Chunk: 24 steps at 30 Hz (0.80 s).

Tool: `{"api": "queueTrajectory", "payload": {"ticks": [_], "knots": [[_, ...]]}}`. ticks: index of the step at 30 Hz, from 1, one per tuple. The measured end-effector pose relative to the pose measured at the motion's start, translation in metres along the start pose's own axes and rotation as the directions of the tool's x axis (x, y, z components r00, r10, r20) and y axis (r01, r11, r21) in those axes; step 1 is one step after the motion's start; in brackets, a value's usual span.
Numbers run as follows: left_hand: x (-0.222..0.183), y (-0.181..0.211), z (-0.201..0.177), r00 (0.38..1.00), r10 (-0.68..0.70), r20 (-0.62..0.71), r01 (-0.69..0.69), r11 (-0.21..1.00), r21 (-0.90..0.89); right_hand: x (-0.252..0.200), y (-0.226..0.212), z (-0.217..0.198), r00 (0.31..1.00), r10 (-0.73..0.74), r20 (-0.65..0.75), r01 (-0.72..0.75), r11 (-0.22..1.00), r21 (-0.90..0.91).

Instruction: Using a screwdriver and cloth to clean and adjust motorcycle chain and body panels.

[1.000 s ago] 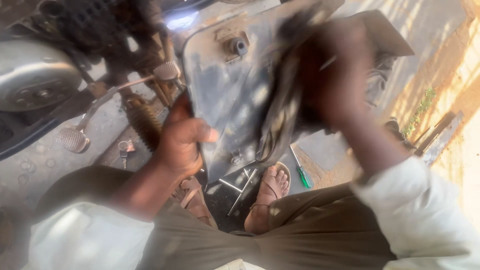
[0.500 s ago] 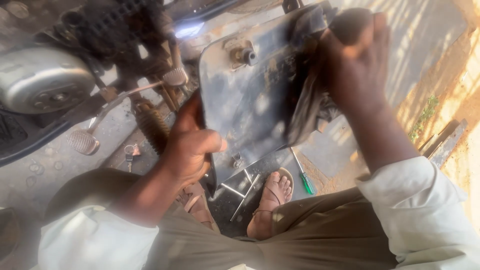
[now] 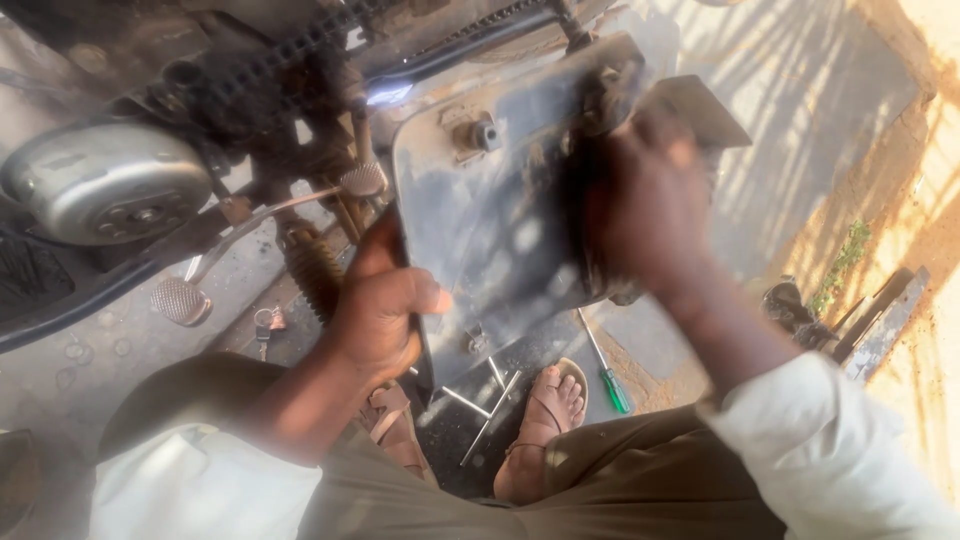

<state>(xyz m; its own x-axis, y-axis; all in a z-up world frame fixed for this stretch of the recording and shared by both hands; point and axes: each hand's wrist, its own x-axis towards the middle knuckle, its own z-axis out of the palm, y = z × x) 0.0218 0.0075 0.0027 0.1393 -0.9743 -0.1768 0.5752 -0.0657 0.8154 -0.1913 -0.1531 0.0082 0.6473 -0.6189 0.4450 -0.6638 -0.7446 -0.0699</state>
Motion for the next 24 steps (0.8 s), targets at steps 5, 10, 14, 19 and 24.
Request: {"api": "queueTrajectory", "payload": {"ticks": [5, 10, 14, 19, 24], "knots": [[0.001, -0.024, -0.021, 0.998, -0.061, 0.006, 0.061, 0.982, -0.179, -0.006, -0.035, -0.014, 0.976, -0.195, 0.1, 0.118, 0.854, 0.507], [0.001, -0.008, -0.008, 0.999, -0.047, 0.001, 0.046, 0.986, -0.16, 0.002, 0.014, 0.003, 0.977, 0.03, 0.211, -0.067, 0.983, 0.173], [0.004, -0.014, -0.01, 1.0, -0.021, 0.022, 0.025, 0.975, -0.219, -0.013, -0.023, 0.004, 0.97, -0.111, 0.218, 0.04, 0.952, 0.305], [0.007, -0.008, -0.015, 0.998, -0.036, 0.046, 0.044, 0.98, -0.196, -0.004, 0.002, 0.006, 0.953, -0.25, 0.169, 0.163, 0.898, 0.408], [0.006, -0.004, -0.01, 1.0, -0.002, -0.001, 0.002, 0.991, -0.137, 0.014, 0.032, -0.003, 0.961, 0.075, 0.267, -0.09, 0.995, 0.044]]}}
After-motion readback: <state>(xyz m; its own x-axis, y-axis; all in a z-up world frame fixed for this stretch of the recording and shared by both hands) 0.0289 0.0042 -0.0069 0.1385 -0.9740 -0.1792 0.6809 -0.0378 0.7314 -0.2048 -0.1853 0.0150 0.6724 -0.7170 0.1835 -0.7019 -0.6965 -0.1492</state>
